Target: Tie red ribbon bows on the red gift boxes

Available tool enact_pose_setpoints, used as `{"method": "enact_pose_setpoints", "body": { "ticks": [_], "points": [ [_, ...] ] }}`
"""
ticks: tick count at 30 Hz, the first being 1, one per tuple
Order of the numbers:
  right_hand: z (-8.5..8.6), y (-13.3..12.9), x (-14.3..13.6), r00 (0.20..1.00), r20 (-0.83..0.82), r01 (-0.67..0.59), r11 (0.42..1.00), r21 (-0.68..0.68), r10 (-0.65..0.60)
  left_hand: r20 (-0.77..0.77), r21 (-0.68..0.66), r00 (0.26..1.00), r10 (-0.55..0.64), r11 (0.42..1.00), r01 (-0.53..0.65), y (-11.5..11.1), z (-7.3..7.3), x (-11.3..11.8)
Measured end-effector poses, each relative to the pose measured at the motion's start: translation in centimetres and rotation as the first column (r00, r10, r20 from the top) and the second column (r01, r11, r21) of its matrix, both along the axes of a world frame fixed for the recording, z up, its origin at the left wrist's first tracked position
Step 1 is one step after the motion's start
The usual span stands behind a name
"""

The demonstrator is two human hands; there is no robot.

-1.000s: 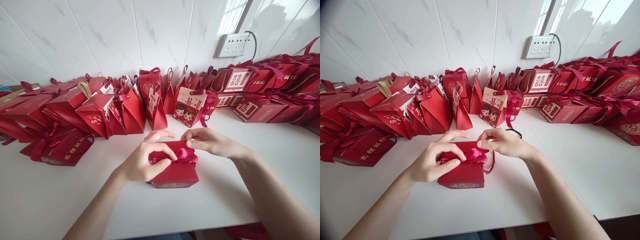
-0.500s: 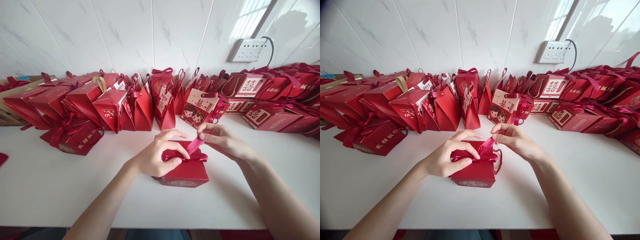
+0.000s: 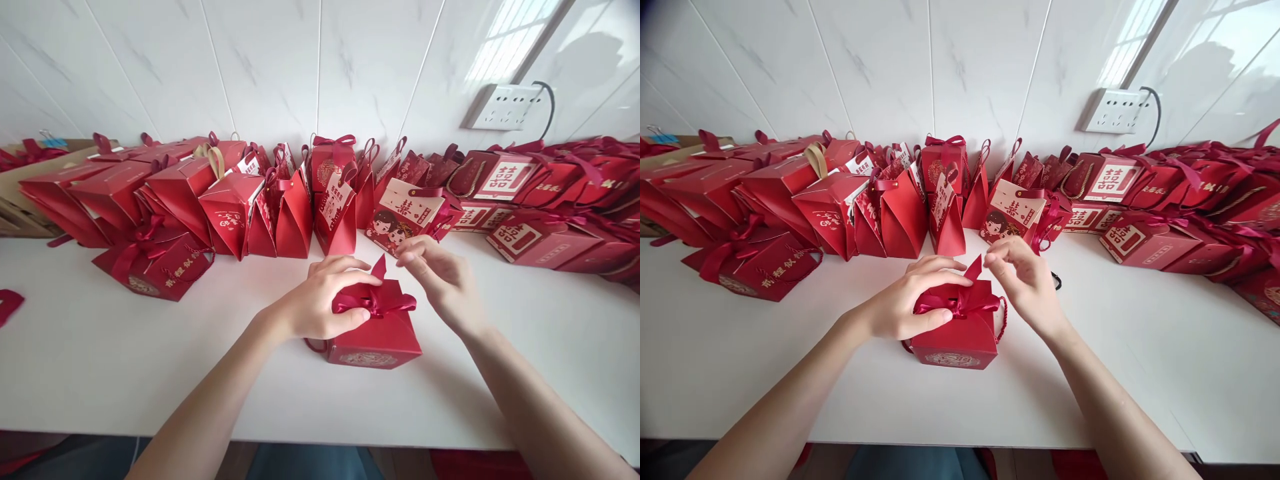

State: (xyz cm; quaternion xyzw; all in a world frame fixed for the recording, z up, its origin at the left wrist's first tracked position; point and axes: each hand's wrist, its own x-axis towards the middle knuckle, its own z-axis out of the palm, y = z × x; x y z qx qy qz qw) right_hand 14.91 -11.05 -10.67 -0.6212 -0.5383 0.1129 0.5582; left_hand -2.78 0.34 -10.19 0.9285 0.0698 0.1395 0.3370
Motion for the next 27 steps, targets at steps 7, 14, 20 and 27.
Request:
{"method": "enact_pose_setpoints", "body": {
  "ticks": [7, 14, 20, 27],
  "points": [
    [2.0, 0.0, -2.8, 0.876, 0.438, -0.168, 0.979, -0.116, 0.203, -0.014, -0.022, 1.000, 0.010, 1.000, -0.010, 0.3, -0.1, 0.1],
    [3.7, 0.6, -3.0, 0.850, 0.383, -0.182, 0.884, -0.432, 0.362, -0.048, -0.028, 0.998, 0.031, 0.999, -0.033, 0.3, 0.1, 0.1],
    [2.8, 0.5, -1.2, 0.921, 0.212, -0.218, 0.884, -0.413, 0.326, -0.013, -0.005, 1.000, 0.022, 1.000, -0.022, 0.2, 0.2, 0.1],
    [1.3, 0.4, -1.2, 0.956, 0.092, -0.225, 0.899, -0.375, 0.278, 0.067, 0.054, 0.995, 0.069, 0.996, -0.073, 0.2, 0.0, -0.2]
  ]
}}
